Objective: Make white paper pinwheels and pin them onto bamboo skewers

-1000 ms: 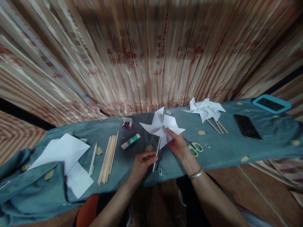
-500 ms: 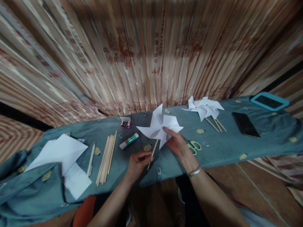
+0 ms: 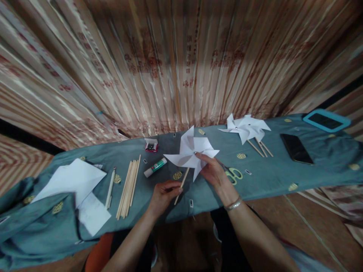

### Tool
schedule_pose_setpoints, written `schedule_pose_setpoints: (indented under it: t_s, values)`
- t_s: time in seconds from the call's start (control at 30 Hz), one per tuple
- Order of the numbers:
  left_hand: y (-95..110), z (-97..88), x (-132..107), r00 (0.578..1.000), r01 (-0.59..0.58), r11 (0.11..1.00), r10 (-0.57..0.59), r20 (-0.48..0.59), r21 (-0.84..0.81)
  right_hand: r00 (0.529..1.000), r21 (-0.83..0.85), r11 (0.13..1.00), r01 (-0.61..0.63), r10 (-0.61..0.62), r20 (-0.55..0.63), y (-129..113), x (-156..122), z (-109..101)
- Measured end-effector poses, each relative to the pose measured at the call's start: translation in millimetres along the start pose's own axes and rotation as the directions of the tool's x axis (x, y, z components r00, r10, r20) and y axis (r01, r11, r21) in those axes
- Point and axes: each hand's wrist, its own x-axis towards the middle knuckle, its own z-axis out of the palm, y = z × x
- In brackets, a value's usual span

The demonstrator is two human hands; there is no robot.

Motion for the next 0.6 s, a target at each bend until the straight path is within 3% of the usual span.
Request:
schedule_pose_setpoints:
  t_s: [0.27, 0.5, 0.6]
  values:
    - [2.2, 0.0, -1.4, 0.998, 0.061, 0.997, -0.061, 0.005, -0.049, 0.996, -0.010, 0.997, 0.080, -0.080, 0.027, 3.7, 2.4, 0.5]
    - [1.7, -0.3, -2.4, 0.999, 0.042, 0.999, -0.042, -0.026, -0.023, 0.994, -0.064, 0.992, 0.112, -0.112, 0.016, 6.1, 3.2, 0.4]
    - [2.7, 0.6, -4.3, 0.996, 0.084, 0.993, -0.083, 0.009, -0.078, 0.992, -0.078, 0.989, 0.128, -0.128, 0.012, 6.1, 3.8, 1.3]
